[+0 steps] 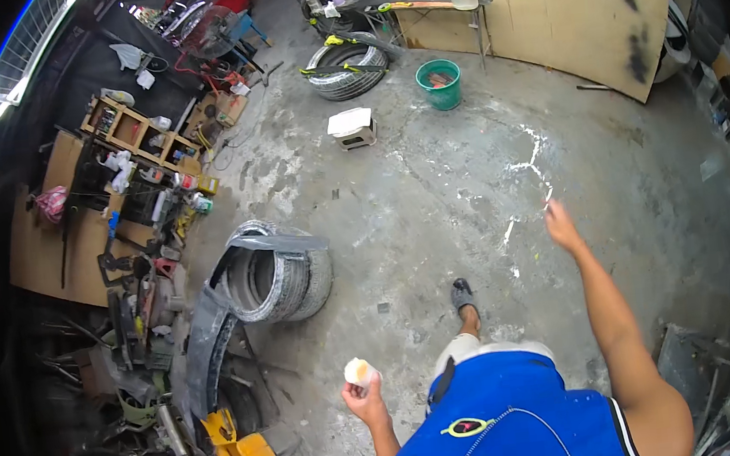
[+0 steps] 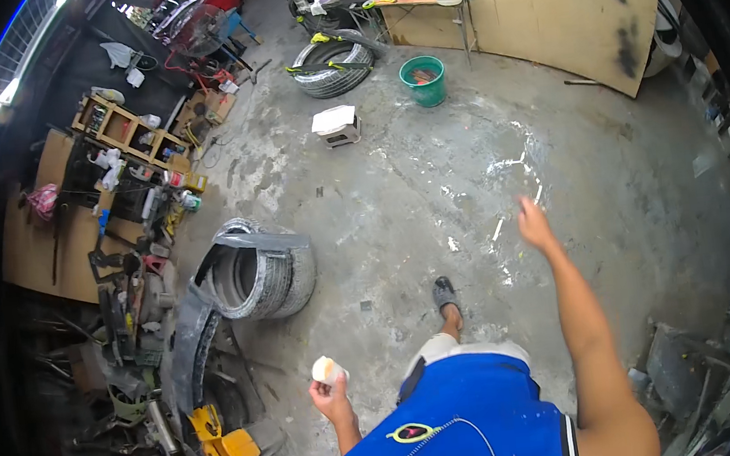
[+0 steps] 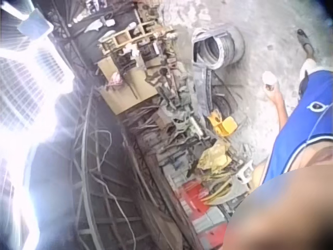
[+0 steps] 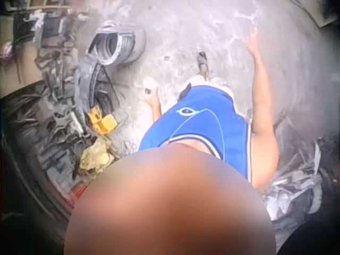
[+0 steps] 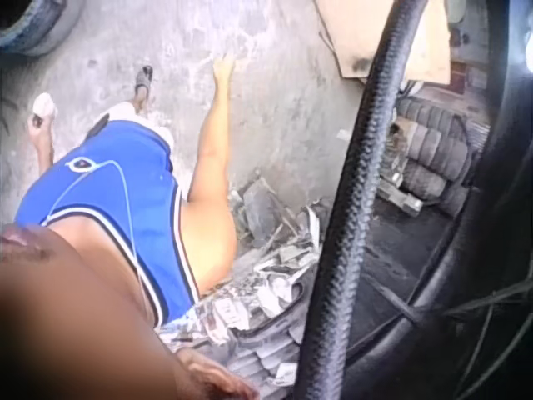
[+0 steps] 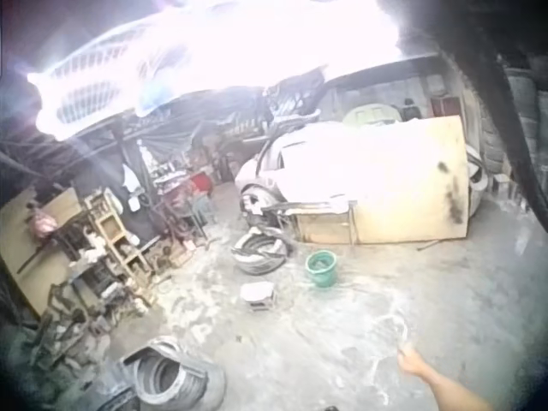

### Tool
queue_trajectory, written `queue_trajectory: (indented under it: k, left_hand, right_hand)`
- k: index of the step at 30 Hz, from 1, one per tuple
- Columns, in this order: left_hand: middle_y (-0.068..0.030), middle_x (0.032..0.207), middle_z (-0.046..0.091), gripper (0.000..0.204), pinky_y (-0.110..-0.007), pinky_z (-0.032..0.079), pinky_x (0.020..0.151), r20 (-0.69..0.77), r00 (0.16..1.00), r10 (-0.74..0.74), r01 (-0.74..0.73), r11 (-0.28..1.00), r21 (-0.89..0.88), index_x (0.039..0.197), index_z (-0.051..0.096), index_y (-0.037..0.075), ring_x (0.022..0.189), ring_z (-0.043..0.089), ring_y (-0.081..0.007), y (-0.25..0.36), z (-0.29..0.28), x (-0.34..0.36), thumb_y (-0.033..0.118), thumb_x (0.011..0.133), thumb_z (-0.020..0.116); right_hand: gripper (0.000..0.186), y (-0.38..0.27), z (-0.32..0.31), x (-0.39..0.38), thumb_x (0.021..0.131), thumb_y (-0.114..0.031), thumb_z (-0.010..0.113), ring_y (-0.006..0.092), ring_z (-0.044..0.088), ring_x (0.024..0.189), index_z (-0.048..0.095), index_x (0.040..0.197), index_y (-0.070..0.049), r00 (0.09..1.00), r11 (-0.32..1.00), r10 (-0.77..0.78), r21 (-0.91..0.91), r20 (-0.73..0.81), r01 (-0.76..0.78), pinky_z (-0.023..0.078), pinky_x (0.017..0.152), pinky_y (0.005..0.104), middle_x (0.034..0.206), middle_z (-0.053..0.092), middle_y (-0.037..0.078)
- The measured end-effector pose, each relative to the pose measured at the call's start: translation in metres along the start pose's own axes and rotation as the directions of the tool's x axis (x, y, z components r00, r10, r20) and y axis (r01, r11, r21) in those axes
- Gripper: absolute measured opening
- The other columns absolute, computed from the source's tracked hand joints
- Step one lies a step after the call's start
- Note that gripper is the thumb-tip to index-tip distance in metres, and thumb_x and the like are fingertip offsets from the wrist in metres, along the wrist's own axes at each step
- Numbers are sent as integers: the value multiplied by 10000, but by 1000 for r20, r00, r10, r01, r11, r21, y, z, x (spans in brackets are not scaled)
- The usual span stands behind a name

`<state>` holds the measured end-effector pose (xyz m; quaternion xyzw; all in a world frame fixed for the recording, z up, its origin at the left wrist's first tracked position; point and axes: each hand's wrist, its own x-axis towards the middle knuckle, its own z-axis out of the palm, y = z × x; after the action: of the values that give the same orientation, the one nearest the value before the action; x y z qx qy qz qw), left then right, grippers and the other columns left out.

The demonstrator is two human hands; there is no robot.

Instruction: Mixing repair chemicals in a cup and applying masking tape to a car trim piece.

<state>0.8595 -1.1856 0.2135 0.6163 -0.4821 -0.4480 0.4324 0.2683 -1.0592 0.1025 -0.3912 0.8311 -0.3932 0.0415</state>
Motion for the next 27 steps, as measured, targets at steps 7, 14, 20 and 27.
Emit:
queue_trajectory:
  k: [7,14,20,27]
  left_hand:
    - [-127,1219,576,670,-332,491,907,-7,993,121,-121,990,-69,1280,449,11,1090,592,-205,84,92,180,134,774,870]
    - [-133,1227,576,665,-340,496,915,42,988,150,-146,985,-90,1276,452,9,1094,597,-211,119,205,329,117,770,869]
    - [-149,1244,574,655,-380,482,994,-68,993,95,-105,980,-166,1275,451,-6,1145,581,-235,156,285,418,64,766,858]
    - [-152,1234,583,647,-361,500,978,-30,990,139,-140,990,-20,1286,430,-4,1148,583,-229,218,356,532,47,787,840]
  right_hand:
    - [342,95,54,-235,849,-196,573,355,692,1044,735,1123,-72,409,579,808,-701,424,-416,543,890,468,1116,709,226]
    - [314,47,52,-216,871,-199,600,384,671,1064,721,1115,-42,99,343,909,-592,405,-729,522,909,479,1116,700,242]
    - [298,88,169,19,891,-201,623,409,653,1081,709,1109,-17,290,419,887,-362,360,-833,505,926,489,1116,691,256]
    - [254,30,291,548,921,-251,653,176,578,735,647,897,2,956,923,267,255,119,-289,480,687,354,756,626,84]
